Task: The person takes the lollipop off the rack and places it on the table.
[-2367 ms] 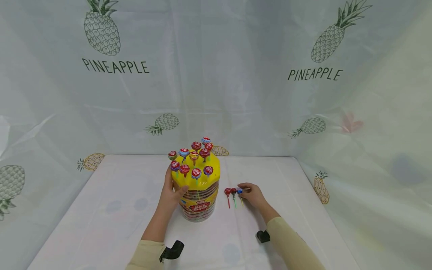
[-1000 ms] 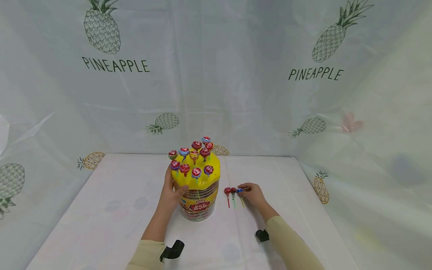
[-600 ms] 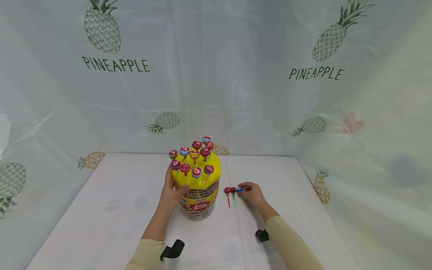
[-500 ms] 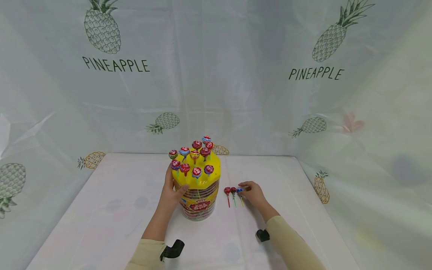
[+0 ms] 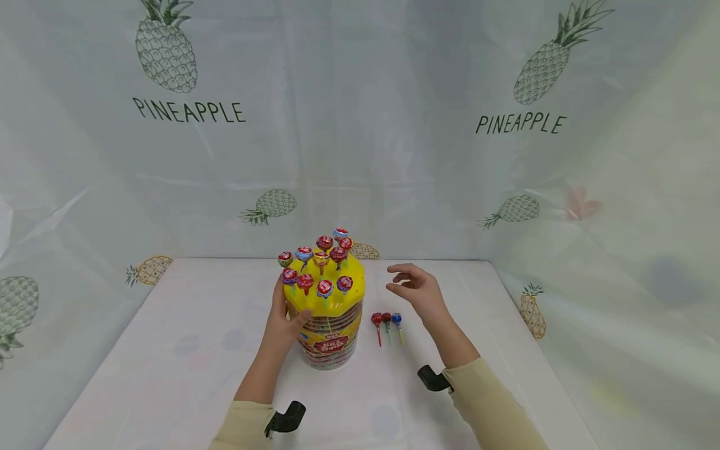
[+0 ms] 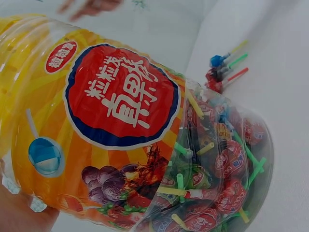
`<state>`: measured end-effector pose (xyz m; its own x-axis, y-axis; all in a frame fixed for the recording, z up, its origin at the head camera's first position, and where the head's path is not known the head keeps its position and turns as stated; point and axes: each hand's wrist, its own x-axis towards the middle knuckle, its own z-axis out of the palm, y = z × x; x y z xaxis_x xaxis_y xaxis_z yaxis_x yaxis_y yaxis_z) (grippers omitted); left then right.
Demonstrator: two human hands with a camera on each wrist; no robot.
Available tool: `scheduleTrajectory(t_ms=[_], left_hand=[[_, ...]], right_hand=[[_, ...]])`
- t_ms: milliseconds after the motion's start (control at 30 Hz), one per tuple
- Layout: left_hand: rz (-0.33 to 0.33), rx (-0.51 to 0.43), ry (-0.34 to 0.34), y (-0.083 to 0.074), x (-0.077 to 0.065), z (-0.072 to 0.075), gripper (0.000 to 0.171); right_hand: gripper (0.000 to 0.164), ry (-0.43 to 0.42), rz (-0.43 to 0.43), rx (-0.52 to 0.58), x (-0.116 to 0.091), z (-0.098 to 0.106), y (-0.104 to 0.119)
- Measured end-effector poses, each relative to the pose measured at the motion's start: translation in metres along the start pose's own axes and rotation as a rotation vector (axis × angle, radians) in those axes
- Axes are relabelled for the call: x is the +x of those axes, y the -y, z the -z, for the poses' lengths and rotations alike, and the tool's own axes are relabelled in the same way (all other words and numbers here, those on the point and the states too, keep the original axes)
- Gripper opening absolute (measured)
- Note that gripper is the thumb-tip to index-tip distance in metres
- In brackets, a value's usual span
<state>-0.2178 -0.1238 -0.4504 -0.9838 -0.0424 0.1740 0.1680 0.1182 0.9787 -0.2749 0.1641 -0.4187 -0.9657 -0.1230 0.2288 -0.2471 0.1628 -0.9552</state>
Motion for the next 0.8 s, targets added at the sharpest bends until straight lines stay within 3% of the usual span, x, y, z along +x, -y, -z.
scheduleTrajectory(t_ms=[200,400,600,800], left_hand=[[0.01,-0.008,0.001,0.002,0.0,0.001,0.095],[0.036,-0.005,0.003,0.002,0.001,-0.003,0.092],[0.015,-0.021,0.006,0.002,0.001,-0.003,0.09],[0.008,-0.002,-0.007,0.0,0.001,-0.002,0.091]], right_hand=[[0.028,0.093,0.098,0.188,-0.016,-0.023,0.039],[0.016,0.247,0.24,0.29,-0.025,-0.041,0.051],[0.015,0.365,0.318,0.309,-0.027,-0.049,0.056],[0.023,0.384,0.309,0.252,-0.026,-0.053,0.062]])
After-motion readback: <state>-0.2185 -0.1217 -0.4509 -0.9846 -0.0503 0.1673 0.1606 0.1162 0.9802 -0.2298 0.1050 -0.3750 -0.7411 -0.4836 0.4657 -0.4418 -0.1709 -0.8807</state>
